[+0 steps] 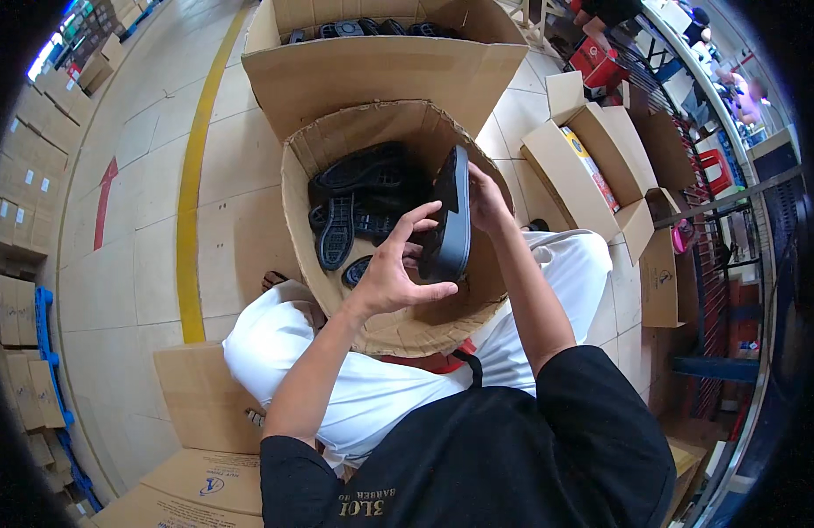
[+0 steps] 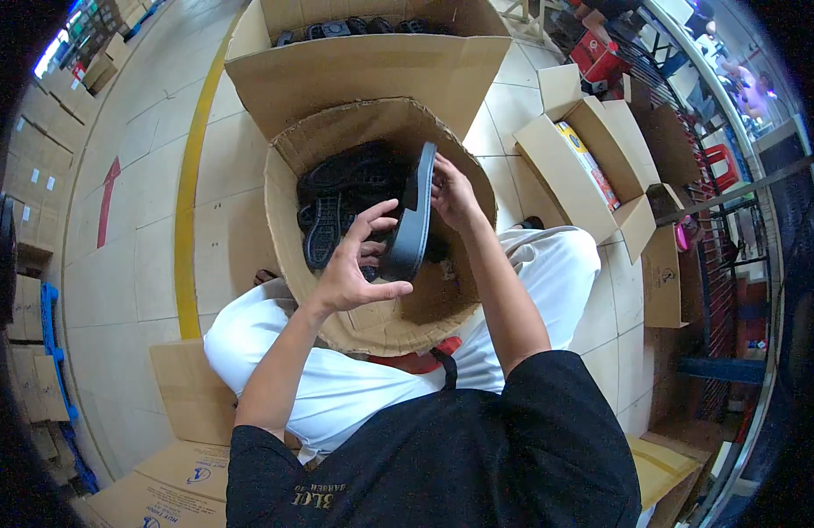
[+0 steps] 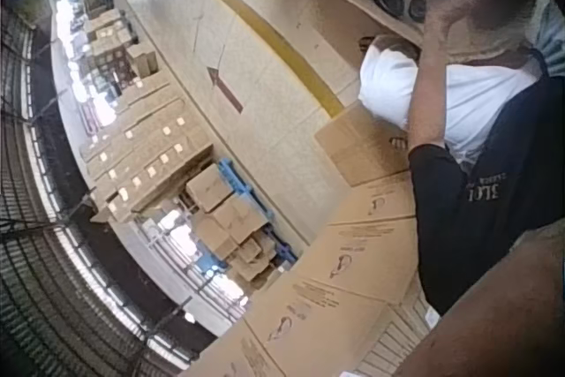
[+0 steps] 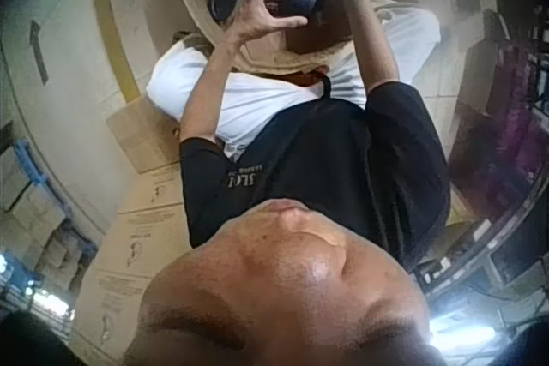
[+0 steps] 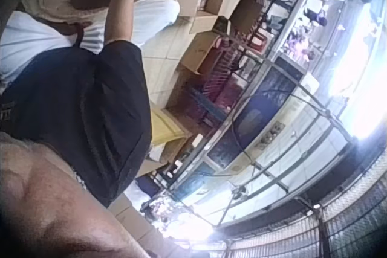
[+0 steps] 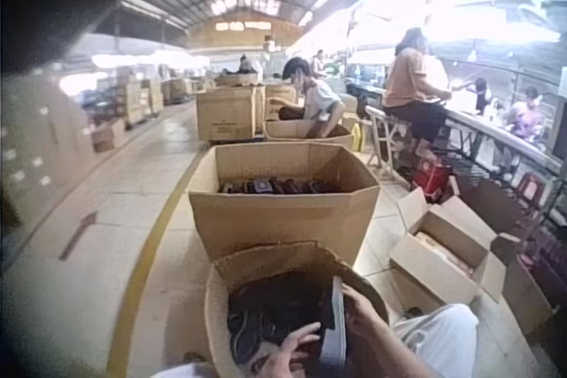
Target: The person sits on the floor in a warehouse and sorts black slippers from a large cardboard box. They pick up individual slippers, inspect the soles, and place them into a second box. The process is repetitive, involving handling the footwear one by one.
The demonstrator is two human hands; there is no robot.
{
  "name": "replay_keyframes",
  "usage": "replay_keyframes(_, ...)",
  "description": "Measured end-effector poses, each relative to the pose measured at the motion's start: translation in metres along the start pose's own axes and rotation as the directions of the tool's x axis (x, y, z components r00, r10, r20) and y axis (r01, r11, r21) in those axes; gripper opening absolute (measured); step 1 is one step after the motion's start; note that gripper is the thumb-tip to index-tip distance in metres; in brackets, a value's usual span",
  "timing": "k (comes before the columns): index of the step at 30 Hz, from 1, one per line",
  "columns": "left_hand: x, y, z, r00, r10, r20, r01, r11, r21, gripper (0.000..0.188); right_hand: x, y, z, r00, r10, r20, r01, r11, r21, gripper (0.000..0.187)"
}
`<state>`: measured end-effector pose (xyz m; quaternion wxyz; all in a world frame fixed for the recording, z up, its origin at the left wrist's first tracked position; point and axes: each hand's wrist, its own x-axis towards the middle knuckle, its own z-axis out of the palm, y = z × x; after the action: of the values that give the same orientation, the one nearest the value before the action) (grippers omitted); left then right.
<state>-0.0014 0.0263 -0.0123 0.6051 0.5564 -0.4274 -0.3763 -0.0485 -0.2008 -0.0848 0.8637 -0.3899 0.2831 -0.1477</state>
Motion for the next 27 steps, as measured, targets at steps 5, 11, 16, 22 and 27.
replay_keyframes(5, 0.004, -0.013, -0.008, 0.998, 0.058, 0.004, -0.056, 0.983, -0.173, 0.086, 0.001, 0.038, -0.011, 0.987, 0.083, -0.136, -0.084, 0.996, -0.007, 0.026)
replay_keyframes(11, 0.006, 0.000, -0.028, 0.973, -0.071, -0.222, -0.066, 0.829, -0.556, 0.060, -0.018, 0.058, -0.012, 0.962, 0.194, -0.191, -0.195, 0.981, 0.014, 0.040)
replay_keyframes(16, 0.010, -0.017, -0.051, 0.888, -0.227, -0.400, -0.110, 0.739, -0.664, 0.028, -0.021, 0.051, -0.021, 0.977, 0.189, -0.099, -0.187, 0.982, 0.023, 0.049)
replay_keyframes(22, 0.011, -0.019, -0.060, 0.878, -0.259, -0.403, -0.063, 0.772, -0.633, 0.049, -0.032, 0.026, 0.014, 0.982, 0.169, -0.084, -0.170, 0.985, -0.005, 0.046)
replay_keyframes(27, 0.007, -0.016, -0.076, 0.954, -0.174, -0.246, 0.066, 0.917, -0.395, 0.061, -0.045, 0.022, 0.018, 0.997, -0.019, 0.072, 0.030, 0.987, -0.155, 0.028)
